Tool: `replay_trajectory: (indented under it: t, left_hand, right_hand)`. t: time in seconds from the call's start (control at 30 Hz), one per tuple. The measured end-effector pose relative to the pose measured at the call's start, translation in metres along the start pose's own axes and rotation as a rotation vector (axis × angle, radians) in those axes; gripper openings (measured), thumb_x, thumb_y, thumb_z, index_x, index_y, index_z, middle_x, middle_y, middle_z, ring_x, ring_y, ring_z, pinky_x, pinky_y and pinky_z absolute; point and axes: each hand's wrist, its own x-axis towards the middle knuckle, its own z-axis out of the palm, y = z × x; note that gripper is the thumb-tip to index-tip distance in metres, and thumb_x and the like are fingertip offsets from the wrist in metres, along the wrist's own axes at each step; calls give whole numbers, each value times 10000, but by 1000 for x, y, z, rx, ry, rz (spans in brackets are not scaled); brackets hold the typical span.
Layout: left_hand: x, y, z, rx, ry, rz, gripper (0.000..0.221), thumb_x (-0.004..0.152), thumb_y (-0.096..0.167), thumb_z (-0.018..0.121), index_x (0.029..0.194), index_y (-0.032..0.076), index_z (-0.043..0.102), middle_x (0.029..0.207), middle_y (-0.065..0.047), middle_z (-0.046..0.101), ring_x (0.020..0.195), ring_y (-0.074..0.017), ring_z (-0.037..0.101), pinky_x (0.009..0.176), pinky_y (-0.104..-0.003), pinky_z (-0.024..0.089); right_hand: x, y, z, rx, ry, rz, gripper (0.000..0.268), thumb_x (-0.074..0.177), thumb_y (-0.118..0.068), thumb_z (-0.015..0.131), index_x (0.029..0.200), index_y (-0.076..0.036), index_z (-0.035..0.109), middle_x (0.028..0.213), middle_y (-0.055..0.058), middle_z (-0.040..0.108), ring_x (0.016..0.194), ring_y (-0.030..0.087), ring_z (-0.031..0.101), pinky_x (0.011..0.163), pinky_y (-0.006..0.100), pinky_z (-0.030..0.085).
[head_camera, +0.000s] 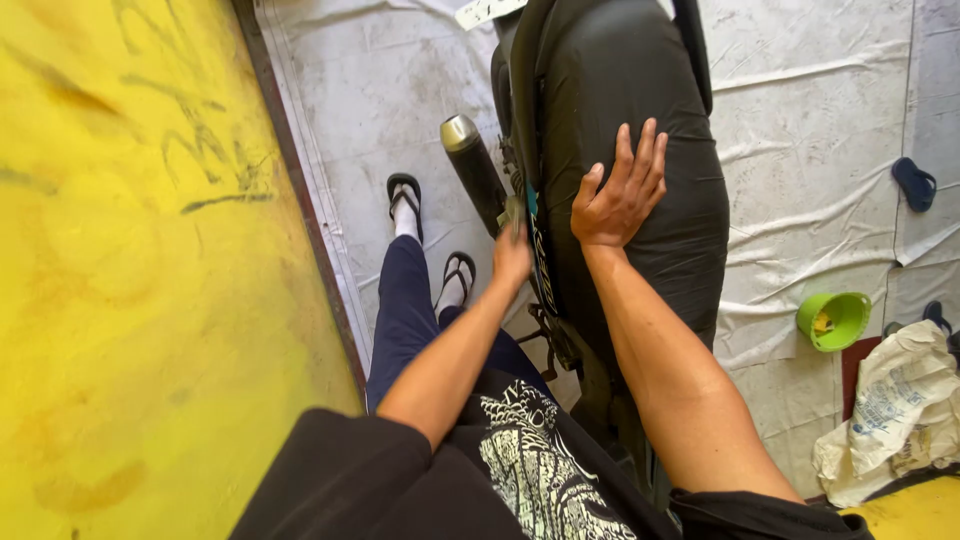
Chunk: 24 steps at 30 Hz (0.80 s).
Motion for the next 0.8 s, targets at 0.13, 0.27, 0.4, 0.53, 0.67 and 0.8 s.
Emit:
replay_trajectory:
  t: [0.13, 0.27, 0.4, 0.53, 0.67, 0.8]
  left_hand:
    - [-8, -51, 7, 56, -54, -62, 345, 1030, 378, 556, 1280, 196, 707, 1224, -112, 722, 1265, -305, 606, 1056, -478, 478]
    - [4, 91, -23, -188, 82, 37, 445, 1045, 304, 509, 1360, 10, 617, 1356, -282, 614, 1360, -420, 505, 1144, -528, 389]
    - [51, 156, -35, -275, 165, 315, 452, 1087, 326, 515, 1432, 41, 580, 1391, -251, 618, 1372, -420, 507, 1155, -515, 398]
    - [15, 111, -20, -146, 155, 257, 455, 1080, 345, 488, 1431, 68, 574, 1387, -247, 617, 1341, -433, 526, 1124, -544, 427]
    - [-8, -40, 18, 79, -17, -32, 502, 1056, 383, 496, 1388, 18, 588, 1352, -281, 610, 1336, -430, 522, 1129, -547, 406]
    - [-41, -41, 6, 144, -129, -227, 480, 1019, 452, 506, 1347, 138, 660, 1252, -189, 699, 1263, -373, 601, 1077, -536, 461]
  right_hand:
    - [-2, 1, 1, 4, -3, 12, 521, 1002, -322, 381, 1453, -160, 587, 1563, 89, 451, 1452, 301, 406, 1069, 408, 382]
    - [-3, 2, -1, 5, -24, 5, 519, 996, -310, 393, 1452, -146, 582, 1559, 99, 453, 1451, 310, 403, 1068, 416, 380]
    - [0, 0, -1, -5, -19, -8, 511, 1008, -314, 379, 1443, -135, 580, 1556, 110, 448, 1450, 325, 403, 1066, 429, 385]
    - [1, 0, -2, -6, 11, -19, 508, 1033, -321, 348, 1436, -124, 584, 1550, 116, 456, 1446, 329, 413, 1070, 436, 384]
    - [4, 0, -3, 16, 17, -17, 505, 1000, -313, 401, 1426, -127, 600, 1545, 119, 470, 1440, 331, 420, 1094, 443, 363]
    - [0, 0, 1, 20, 14, -4, 515, 988, -304, 402, 1431, -136, 604, 1554, 109, 459, 1447, 319, 407, 1094, 428, 359]
